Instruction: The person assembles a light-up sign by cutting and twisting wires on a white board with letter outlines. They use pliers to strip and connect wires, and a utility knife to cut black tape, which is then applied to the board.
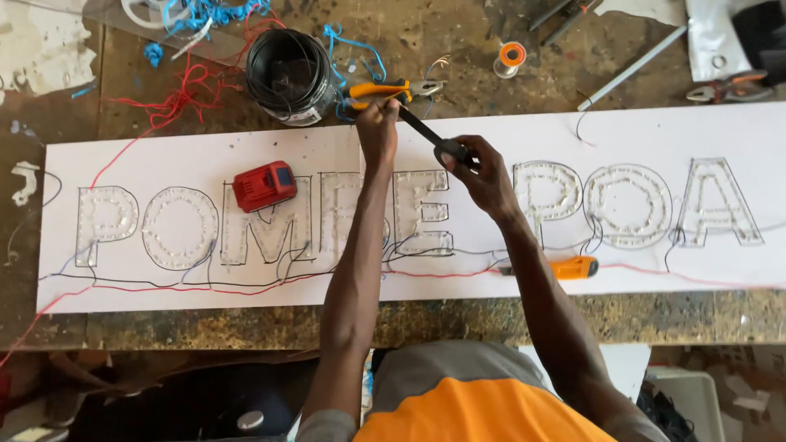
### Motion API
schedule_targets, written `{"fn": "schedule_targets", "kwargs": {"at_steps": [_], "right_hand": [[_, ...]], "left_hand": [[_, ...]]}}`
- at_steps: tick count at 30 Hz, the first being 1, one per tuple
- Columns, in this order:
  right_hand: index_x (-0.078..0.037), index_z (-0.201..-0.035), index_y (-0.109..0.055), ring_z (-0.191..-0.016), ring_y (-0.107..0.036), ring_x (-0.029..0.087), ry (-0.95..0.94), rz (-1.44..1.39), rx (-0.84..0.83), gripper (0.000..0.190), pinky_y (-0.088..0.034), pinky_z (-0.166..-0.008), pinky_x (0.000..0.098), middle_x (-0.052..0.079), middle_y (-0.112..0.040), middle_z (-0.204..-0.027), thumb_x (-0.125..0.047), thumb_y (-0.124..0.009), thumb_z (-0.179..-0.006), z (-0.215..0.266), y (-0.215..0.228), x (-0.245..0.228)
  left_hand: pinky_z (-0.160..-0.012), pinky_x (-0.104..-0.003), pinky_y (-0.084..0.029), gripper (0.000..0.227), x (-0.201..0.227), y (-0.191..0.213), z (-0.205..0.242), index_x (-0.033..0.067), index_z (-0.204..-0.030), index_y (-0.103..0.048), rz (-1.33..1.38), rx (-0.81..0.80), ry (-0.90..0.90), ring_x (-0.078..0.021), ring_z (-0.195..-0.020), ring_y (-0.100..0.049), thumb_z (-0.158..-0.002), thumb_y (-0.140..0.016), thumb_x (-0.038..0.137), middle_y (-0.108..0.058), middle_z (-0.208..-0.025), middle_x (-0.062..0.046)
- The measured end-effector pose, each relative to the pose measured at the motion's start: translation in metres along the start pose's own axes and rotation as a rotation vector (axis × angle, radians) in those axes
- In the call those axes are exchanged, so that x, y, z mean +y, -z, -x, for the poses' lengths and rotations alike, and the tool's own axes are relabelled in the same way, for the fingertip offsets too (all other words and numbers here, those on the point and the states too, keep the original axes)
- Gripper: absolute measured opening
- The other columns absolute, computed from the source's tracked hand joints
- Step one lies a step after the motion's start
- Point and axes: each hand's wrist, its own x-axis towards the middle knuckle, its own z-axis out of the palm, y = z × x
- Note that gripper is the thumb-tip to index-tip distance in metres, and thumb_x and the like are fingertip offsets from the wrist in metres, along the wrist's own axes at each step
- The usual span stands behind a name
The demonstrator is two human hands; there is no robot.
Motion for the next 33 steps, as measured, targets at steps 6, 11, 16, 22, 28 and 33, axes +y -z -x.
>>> {"fn": "schedule_targets", "kwargs": {"at_steps": [6,11,16,22,28,33], "right_hand": [[-0.007,-0.146,-0.072,-0.117,-0.073,0.039,0.08,0.098,-0.077,0.048,-0.056,-0.108,0.0656,0.018,-0.07,-0.111,-0.006,-0.084,-0.1,-0.024,0.025,0.006],[0.0,-0.139,-0.074,-0.106,-0.072,0.024,0.06,-0.302,-0.274,0.043,-0.058,-0.104,0.0524,0.016,-0.073,-0.112,-0.008,-0.09,-0.099,-0.02,0.027,-0.015],[0.009,-0.147,-0.063,-0.101,-0.073,0.031,0.171,-0.771,-0.391,0.071,-0.062,-0.096,0.0461,0.023,-0.073,-0.11,-0.007,-0.095,-0.086,0.005,0.047,-0.088],[0.004,-0.141,-0.077,-0.117,-0.07,0.042,0.288,-0.075,-0.4,0.039,-0.05,-0.114,0.0574,0.024,-0.076,-0.116,-0.022,-0.074,-0.112,0.039,0.075,-0.072],[-0.011,-0.12,-0.089,-0.09,-0.069,0.043,0.301,0.384,-0.142,0.027,-0.052,-0.099,0.0593,0.02,-0.074,-0.081,-0.027,-0.092,-0.098,0.055,0.127,-0.038],[-0.014,-0.112,-0.083,-0.1,-0.079,0.034,0.087,0.55,0.368,0.018,-0.063,-0.093,0.047,0.008,-0.075,-0.103,-0.001,-0.086,-0.101,0.038,0.181,0.058]], "left_hand": [[-0.074,-0.03,-0.072,0.02,0.013,0.018,0.02,0.0107,-0.113,-0.085,0.188,0.148,0.032,-0.0165,-0.088,-0.077,-0.101,-0.084,0.026,-0.082,-0.102,-0.007],[-0.066,-0.028,-0.072,0.017,0.076,0.053,0.065,0.0061,-0.109,-0.081,0.196,0.226,0.028,-0.0197,-0.083,-0.079,-0.104,-0.082,0.022,-0.081,-0.101,-0.011],[-0.076,-0.034,-0.077,0.013,0.13,0.053,0.082,0.0036,-0.108,-0.075,0.496,-0.01,0.088,-0.023,-0.085,-0.082,-0.11,-0.076,0.017,-0.077,-0.1,-0.009],[-0.066,-0.035,-0.068,0.02,0.163,0.126,0.1,0.0025,-0.104,-0.079,0.3,0.146,-0.275,-0.0252,-0.075,-0.078,-0.106,-0.085,0.021,-0.077,-0.092,-0.016],[-0.076,-0.037,-0.063,0.033,0.147,0.147,0.083,0.0122,-0.106,-0.08,0.421,0.355,-0.26,-0.022,-0.078,-0.071,-0.101,-0.092,0.043,-0.076,-0.092,-0.008],[-0.072,-0.021,-0.062,0.011,0.104,0.049,0.133,0.0063,-0.105,-0.075,0.372,-0.019,-0.005,-0.0134,-0.074,-0.073,-0.107,-0.078,0.016,-0.074,-0.086,-0.006]]}}
